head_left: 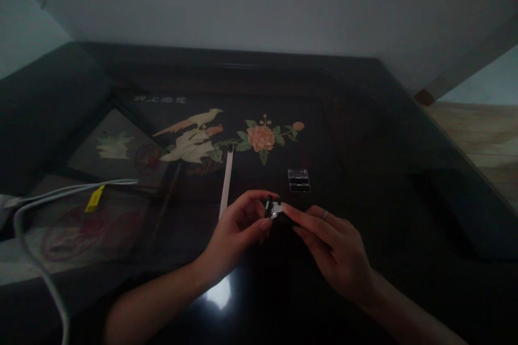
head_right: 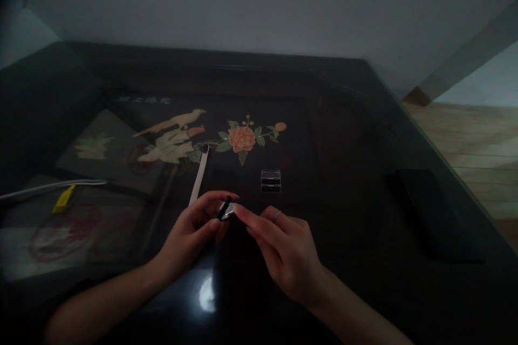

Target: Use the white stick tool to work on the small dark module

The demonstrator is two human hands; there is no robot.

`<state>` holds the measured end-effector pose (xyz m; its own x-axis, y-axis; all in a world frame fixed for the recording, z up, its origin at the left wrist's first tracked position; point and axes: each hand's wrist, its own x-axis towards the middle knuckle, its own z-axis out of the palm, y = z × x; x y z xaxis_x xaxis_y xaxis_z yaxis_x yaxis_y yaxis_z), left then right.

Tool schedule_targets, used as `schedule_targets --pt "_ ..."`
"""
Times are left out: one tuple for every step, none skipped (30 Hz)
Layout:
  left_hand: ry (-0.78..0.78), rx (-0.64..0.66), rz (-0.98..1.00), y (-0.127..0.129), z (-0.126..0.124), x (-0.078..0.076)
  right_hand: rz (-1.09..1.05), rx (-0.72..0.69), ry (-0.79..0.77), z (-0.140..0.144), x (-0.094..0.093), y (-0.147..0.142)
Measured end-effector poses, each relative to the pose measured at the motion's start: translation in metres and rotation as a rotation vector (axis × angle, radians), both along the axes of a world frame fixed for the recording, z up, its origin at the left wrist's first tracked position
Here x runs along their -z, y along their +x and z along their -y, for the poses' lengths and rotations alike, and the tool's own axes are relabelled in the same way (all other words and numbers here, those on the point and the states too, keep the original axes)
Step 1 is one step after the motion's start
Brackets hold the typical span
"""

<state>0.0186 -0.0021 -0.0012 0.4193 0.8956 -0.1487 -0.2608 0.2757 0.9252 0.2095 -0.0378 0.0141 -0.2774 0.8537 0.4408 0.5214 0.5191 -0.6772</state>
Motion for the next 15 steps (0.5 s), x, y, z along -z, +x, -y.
schedule_targets --pt "-0.002 -0.003 0.000 0.0001 0.0001 0.0004 0.000 0.004 0.001 -0.0001 0.0001 0.0000" --pt "-0.001 -0.002 -0.002 0.0001 0.0002 0.0006 -0.001 0.008 -0.001 -0.0003 0.0003 0.0001" --pt "-0.001 -0.002 -0.004 0.0002 0.0003 0.0008 -0.004 0.015 -0.004 -0.0006 0.0006 0.0002" --pt "-0.003 -0.002 -0.006 0.0003 0.0004 0.0008 -0.006 0.024 -0.008 -0.0009 0.0012 0.0004" --pt "-0.008 -0.002 -0.009 0.0004 0.0005 0.0006 -0.008 0.034 -0.010 -0.0012 0.0017 0.0007" --pt "-0.013 -0.003 -0.013 0.0004 0.0006 0.0004 -0.010 0.042 -0.012 -0.0015 0.0023 0.0010" --pt "-0.018 -0.005 -0.017 0.0005 0.0008 0.0002 -0.013 0.048 -0.011 -0.0018 0.0028 0.0013" --pt "-0.020 -0.008 -0.018 0.0005 0.0010 -0.0001 -0.015 0.049 -0.012 -0.0021 0.0032 0.0016" --pt "-0.019 -0.009 -0.017 0.0006 0.0011 -0.0002 -0.018 0.048 -0.012 -0.0024 0.0034 0.0018" --pt "-0.015 -0.007 -0.015 0.0006 0.0012 -0.0003 -0.020 0.045 -0.011 -0.0027 0.0036 0.0020" --pt "-0.011 -0.005 -0.012 0.0006 0.0012 -0.0003 -0.022 0.045 -0.010 -0.0030 0.0037 0.0022" --pt "-0.010 -0.001 -0.011 0.0007 0.0012 -0.0003 -0.022 0.051 -0.011 -0.0033 0.0040 0.0023" --pt "-0.008 0.001 -0.013 0.0007 0.0010 -0.0002 -0.021 0.062 -0.010 -0.0036 0.0044 0.0024" --pt "-0.005 0.002 -0.019 0.0008 0.0009 -0.0001 -0.019 0.075 -0.011 -0.0039 0.0051 0.0025" --pt "-0.004 0.003 -0.026 0.0008 0.0008 -0.0001 -0.016 0.089 -0.013 -0.0043 0.0059 0.0026"
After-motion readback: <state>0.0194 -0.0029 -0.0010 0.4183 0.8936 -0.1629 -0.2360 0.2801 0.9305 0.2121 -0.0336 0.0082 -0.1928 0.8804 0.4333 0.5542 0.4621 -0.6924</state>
